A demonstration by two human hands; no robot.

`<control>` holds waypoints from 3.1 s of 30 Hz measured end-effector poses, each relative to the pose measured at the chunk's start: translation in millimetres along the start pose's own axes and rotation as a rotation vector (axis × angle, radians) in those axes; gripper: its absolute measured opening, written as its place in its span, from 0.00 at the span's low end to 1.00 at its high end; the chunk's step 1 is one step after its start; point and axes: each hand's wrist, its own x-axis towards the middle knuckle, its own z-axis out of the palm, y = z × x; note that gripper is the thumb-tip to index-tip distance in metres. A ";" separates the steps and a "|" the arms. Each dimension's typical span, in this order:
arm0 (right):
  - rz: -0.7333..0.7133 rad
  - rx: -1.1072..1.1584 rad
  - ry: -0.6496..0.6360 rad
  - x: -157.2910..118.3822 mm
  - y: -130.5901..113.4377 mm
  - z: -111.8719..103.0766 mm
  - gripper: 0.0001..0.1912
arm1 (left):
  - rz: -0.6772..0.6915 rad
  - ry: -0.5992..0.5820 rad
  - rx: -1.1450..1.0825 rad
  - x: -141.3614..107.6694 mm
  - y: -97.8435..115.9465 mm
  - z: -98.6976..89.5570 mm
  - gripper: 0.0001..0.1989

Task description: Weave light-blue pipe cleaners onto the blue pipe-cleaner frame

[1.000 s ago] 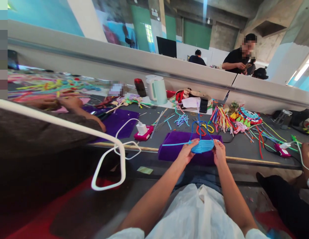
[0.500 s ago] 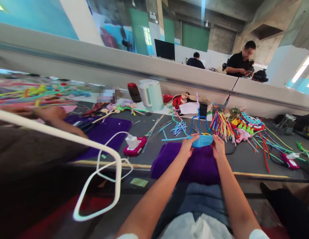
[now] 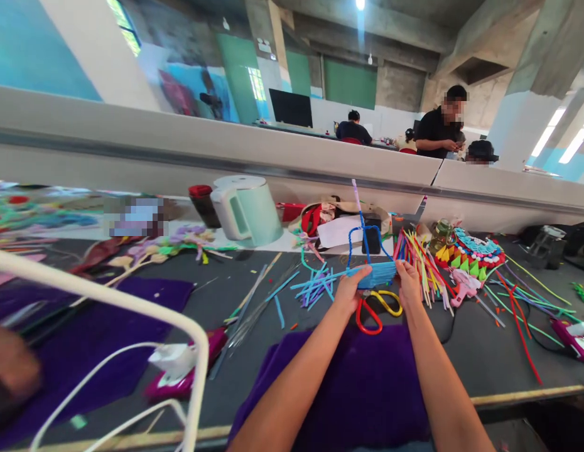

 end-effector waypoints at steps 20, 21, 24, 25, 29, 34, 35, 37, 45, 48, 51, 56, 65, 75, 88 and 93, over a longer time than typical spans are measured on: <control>0.158 0.021 0.008 -13.4 11.9 2.1 0.13 | 0.019 0.097 0.154 -12.6 13.2 -10.6 0.11; 0.159 0.020 0.014 -13.9 11.7 2.7 0.13 | 0.024 0.099 0.159 -12.3 12.2 -11.1 0.11; 0.149 0.030 0.042 -14.8 10.2 4.1 0.12 | 0.017 0.096 0.151 -11.5 9.5 -11.9 0.11; 0.147 0.037 0.040 -15.0 9.6 4.6 0.11 | 0.009 0.096 0.141 -11.3 8.8 -12.0 0.11; 0.148 0.060 0.035 -15.5 7.6 6.0 0.09 | -0.020 0.097 0.121 -10.4 8.1 -12.5 0.11; 0.128 0.046 0.112 -15.0 9.1 6.2 0.10 | -0.041 0.104 0.107 -11.0 6.8 -11.0 0.13; 0.126 0.035 0.124 -15.1 9.4 6.3 0.11 | -0.051 0.117 0.092 -11.1 6.1 -10.5 0.13; 0.123 0.010 0.140 -15.4 9.7 6.8 0.11 | -0.078 0.141 0.057 -10.7 4.4 -10.4 0.14; 0.180 0.006 0.103 -16.5 8.8 5.9 0.10 | -0.150 0.149 0.018 -3.4 0.7 -18.0 0.14; 0.227 0.074 0.082 -16.6 8.2 4.8 0.09 | -0.120 0.137 0.040 -3.7 1.5 -19.4 0.13; 0.276 0.093 0.069 -17.5 6.5 4.9 0.09 | -0.060 0.119 0.077 -5.1 2.9 -20.3 0.12; 0.336 0.123 0.058 -18.5 3.4 5.0 0.11 | 0.057 0.102 0.152 -8.0 6.6 -20.7 0.10; 0.296 0.102 0.082 -18.5 7.2 6.3 0.13 | 0.213 0.048 0.386 -10.4 6.6 -22.4 0.09; -0.143 -0.692 0.175 -19.5 11.8 -2.5 0.16 | 0.355 0.018 0.532 -15.0 2.0 -19.3 0.07; 0.095 -0.529 -0.037 -13.2 -9.3 -12.1 0.15 | 0.262 -0.080 0.561 -19.7 12.9 -17.5 0.07; 0.123 -0.470 -0.103 -13.9 -13.7 -15.1 0.12 | 0.197 -0.063 0.448 -18.0 12.4 -16.6 0.08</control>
